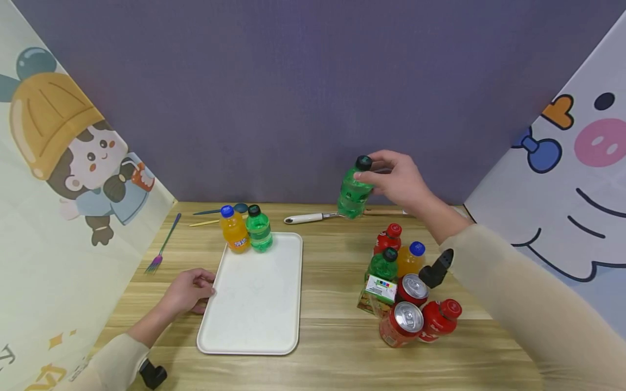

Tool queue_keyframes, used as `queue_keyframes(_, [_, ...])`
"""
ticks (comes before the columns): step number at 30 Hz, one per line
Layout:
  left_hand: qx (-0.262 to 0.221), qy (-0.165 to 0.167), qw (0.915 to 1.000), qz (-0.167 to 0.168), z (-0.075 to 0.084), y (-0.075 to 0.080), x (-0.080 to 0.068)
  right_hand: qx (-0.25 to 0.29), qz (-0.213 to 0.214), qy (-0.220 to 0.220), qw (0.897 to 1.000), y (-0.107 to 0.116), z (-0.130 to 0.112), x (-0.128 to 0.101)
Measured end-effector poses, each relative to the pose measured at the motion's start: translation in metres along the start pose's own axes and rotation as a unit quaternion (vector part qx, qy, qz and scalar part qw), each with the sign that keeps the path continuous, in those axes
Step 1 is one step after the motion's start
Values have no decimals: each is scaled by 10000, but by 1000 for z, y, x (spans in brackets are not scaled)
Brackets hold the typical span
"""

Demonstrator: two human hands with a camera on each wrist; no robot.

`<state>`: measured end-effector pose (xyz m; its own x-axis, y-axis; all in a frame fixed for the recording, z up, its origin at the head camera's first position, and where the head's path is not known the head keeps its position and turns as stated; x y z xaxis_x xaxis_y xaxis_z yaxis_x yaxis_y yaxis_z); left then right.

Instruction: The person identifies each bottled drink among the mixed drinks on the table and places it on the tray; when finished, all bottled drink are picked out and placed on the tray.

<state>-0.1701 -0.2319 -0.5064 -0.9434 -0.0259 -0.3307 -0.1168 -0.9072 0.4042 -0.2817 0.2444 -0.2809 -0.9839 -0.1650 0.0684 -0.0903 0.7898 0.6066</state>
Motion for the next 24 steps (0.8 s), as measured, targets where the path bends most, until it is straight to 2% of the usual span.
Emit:
queue_keyframes(7, [-13,24,10000,12,0,0,0,109,-362,50,9993,-30,-11,11])
queue_keyframes(13, [-36,35,10000,-13,0,0,-1,317,-529,131,9980,-56,-11,19])
queue_keyframes(24, [-27,57,10000,29,-1,-1,1,279,-850,284,9956,-101,-12,26])
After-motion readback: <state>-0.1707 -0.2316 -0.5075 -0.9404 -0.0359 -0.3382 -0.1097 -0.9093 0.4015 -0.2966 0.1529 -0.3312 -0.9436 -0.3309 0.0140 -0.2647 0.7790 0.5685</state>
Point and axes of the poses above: each hand's wrist, its own x-axis towards the middle knuckle, its own y-axis out of the back of the hand, z = x × y, the point moved 4 cm from there along x, towards the middle knuckle, and after that the axes turned 7 degrees about -x, right-handed, at the moved point
